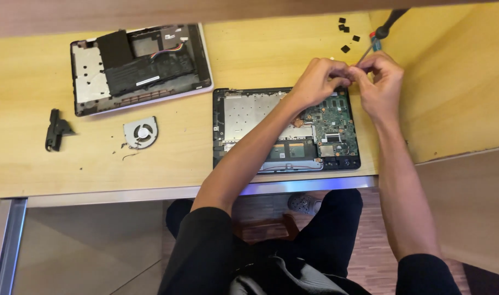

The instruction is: Reassembling and cleaning the internal components of a laptop using a screwdriver and a brush.

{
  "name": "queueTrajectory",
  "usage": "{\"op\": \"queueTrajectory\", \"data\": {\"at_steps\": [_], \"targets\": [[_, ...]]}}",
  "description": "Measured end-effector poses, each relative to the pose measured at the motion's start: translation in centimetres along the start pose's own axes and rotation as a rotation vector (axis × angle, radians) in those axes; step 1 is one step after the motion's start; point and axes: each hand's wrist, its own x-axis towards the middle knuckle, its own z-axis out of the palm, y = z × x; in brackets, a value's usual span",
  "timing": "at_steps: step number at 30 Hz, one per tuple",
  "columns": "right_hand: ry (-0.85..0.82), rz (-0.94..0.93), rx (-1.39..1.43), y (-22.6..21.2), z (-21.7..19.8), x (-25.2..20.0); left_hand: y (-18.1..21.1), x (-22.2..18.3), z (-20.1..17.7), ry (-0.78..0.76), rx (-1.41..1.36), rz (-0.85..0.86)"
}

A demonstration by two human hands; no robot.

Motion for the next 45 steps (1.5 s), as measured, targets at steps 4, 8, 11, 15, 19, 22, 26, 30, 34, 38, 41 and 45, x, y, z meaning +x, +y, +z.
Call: {"op": "queueTrajectory", "data": {"at_steps": [4,8,11,15,19,22,26,30,34,38,41,45], "targets": [[0.025,0.027,-0.061,-0.1,0.5,-0.1,-0.3,-0.3,0.0,-0.035,-0.058,0.013],[0.043,-0.192,-0.154,-0.7,0.8,0.1,-0.7,0.1,-0.4,-0.068,-0.115,-0.006],[0.130,-0.275,-0.133,-1.1,0.9,0.2,-0.9,-0.4,-0.9,-0.001,-0.203,0.031],[0.211,-0.140,-0.167,-1.1,0.5,-0.2,-2.0,0.5,-1.9,0.344,-0.416,-0.167],[0.120,-0.143,-0.380,2.5,1.0,0.0,-4.4,1.2,-1.1,0.574,-0.359,-0.255],[-0.082,-0.068,-0.523,3.5,1.5,0.0,-3.6,1.0,-0.9,0.585,-0.308,-0.276],[-0.137,-0.074,-0.559,2.5,1.3,-0.1,-1.2,-0.1,-1.2,0.583,-0.213,-0.177],[-0.167,-0.147,-0.532,2.1,1.4,-0.1,0.3,-0.7,-1.3,0.495,-0.078,0.004],[-0.172,-0.185,-0.538,2.8,1.4,0.1,0.7,-0.6,-1.2,0.449,0.020,0.045],[-0.187,-0.219,-0.561,3.3,1.4,-0.1,2.0,-1.0,-1.8,0.323,0.094,-0.047],[-0.190,-0.241,-0.546,3.8,1.4,-0.2,4.2,-2.6,-4.0,0.265,0.098,-0.058],[-0.182,-0.229,-0.588,4.5,1.3,-0.6,4.5,-6.8,-8.8,0.172,0.285,0.008]]}}
